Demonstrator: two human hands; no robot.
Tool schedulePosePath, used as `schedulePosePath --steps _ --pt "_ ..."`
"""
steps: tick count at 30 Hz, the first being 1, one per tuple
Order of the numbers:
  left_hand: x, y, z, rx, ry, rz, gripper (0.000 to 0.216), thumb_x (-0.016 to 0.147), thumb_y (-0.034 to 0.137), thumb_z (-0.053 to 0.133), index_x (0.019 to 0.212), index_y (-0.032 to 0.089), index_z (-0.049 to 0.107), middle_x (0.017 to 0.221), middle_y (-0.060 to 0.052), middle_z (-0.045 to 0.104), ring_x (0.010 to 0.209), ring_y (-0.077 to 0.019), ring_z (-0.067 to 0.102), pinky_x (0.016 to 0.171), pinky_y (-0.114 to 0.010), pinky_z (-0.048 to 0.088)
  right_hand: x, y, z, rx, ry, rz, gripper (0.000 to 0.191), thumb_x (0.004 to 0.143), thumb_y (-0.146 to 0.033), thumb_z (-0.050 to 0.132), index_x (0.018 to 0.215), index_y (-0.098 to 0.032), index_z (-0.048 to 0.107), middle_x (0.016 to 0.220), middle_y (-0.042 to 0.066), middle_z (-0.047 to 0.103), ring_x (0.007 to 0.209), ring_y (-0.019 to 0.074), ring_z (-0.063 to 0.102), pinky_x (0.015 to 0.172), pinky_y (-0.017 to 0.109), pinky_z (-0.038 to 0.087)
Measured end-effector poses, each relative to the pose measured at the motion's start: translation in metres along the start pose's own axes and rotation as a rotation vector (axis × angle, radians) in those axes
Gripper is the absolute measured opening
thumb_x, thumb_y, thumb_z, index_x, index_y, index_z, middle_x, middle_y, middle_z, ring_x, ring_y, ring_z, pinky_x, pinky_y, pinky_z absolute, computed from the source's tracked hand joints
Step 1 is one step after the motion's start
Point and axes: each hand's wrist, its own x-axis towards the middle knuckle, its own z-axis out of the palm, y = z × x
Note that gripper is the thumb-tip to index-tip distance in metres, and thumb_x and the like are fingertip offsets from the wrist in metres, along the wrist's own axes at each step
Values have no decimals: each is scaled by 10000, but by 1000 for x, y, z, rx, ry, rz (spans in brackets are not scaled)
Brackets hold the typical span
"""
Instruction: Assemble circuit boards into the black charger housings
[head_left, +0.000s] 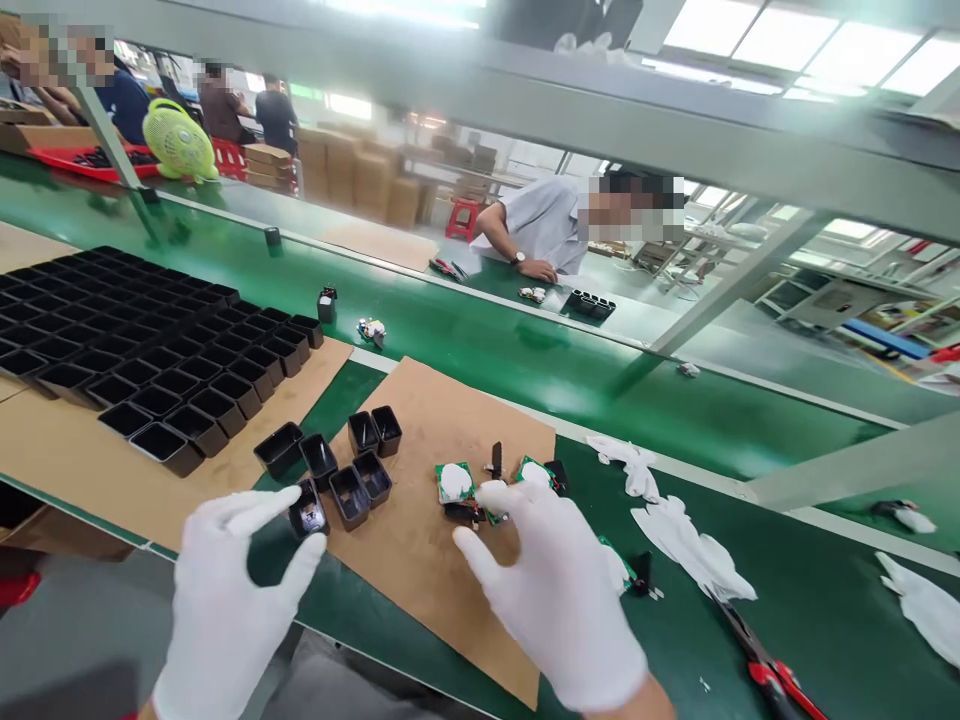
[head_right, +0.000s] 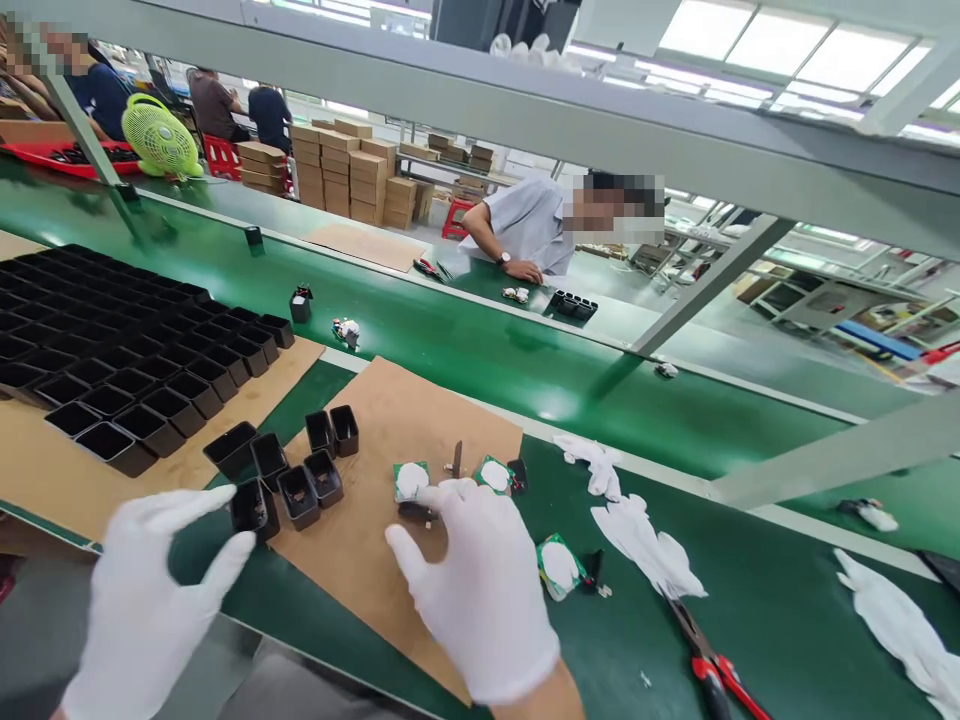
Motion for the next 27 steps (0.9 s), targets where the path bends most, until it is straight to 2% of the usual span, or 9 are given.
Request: schedulePosePath --steps 4,7,10,12,15,18,20,23,27 --pt "4 -7 36 111 -32 123 378 922 397 664 1221 185 753 1160 -171 711 1100 -368 647 963 -535 578 33 -10 43 -131 -134 118 740 787 -511 884 1367 -87 703 1049 196 777 1045 429 694 1025 629 447" --pt "-3 -10 44 118 -59 57 375 947 425 629 1221 204 757 1248 -174 686 1186 -371 626 952 -511 596 46 -14 59 -93 -173 146 499 841 -373 838 1269 -129 758 1038 176 802 1034 396 719 1020 577 431" --pt "-9 -12 43 126 -97 -22 332 959 466 604 1123 228 767 1296 -159 672 1236 -368 623 868 -474 632 55 -9 58 25 -245 131 166 912 -276 741 1063 -234 793 834 23 819 859 242 756 943 414 494" --pt "-11 -14 43 146 -115 -25 317 964 481 597 1081 237 763 1329 -153 659 1267 -367 625 817 -453 649 61 -1 56 99 -318 103 149 941 -251 693 1055 -267 788 738 -47 802 714 167 739 820 317 524" --pt "-12 -15 44 155 -104 22 309 975 489 591 1061 238 750 1354 -157 639 1269 -366 646 782 -447 664 68 18 51 95 -367 88 277 921 -175 650 1138 -269 795 738 -40 806 684 179 722 752 321 519" --pt "-13 -15 43 150 -69 78 288 999 465 560 1048 235 727 1339 -167 627 1215 -375 684 719 -458 666 67 33 42 22 -365 47 390 903 -99 572 1182 -241 805 877 50 830 839 257 730 907 442 498" --pt "-12 -14 41 133 -52 100 277 1016 436 531 1057 223 704 1339 -184 602 1180 -381 704 698 -471 666 63 38 36 11 -393 -34 515 908 -45 489 1275 -264 777 1124 81 826 997 273 727 993 480 471" --pt "-12 -13 38 88 -56 116 243 1034 388 502 1114 216 654 1382 -196 561 1156 -371 722 738 -491 672 59 38 33 37 -511 -206 737 862 34 452 1434 -371 679 1523 18 662 1220 244 689 1050 428 468" --pt "-13 -13 36 38 -93 123 265 1048 340 496 1279 234 572 1461 -184 533 1192 -359 717 856 -532 671 65 28 35 8 -637 -339 788 824 30 552 1458 -429 644 1580 -2 604 1184 238 698 983 380 484"
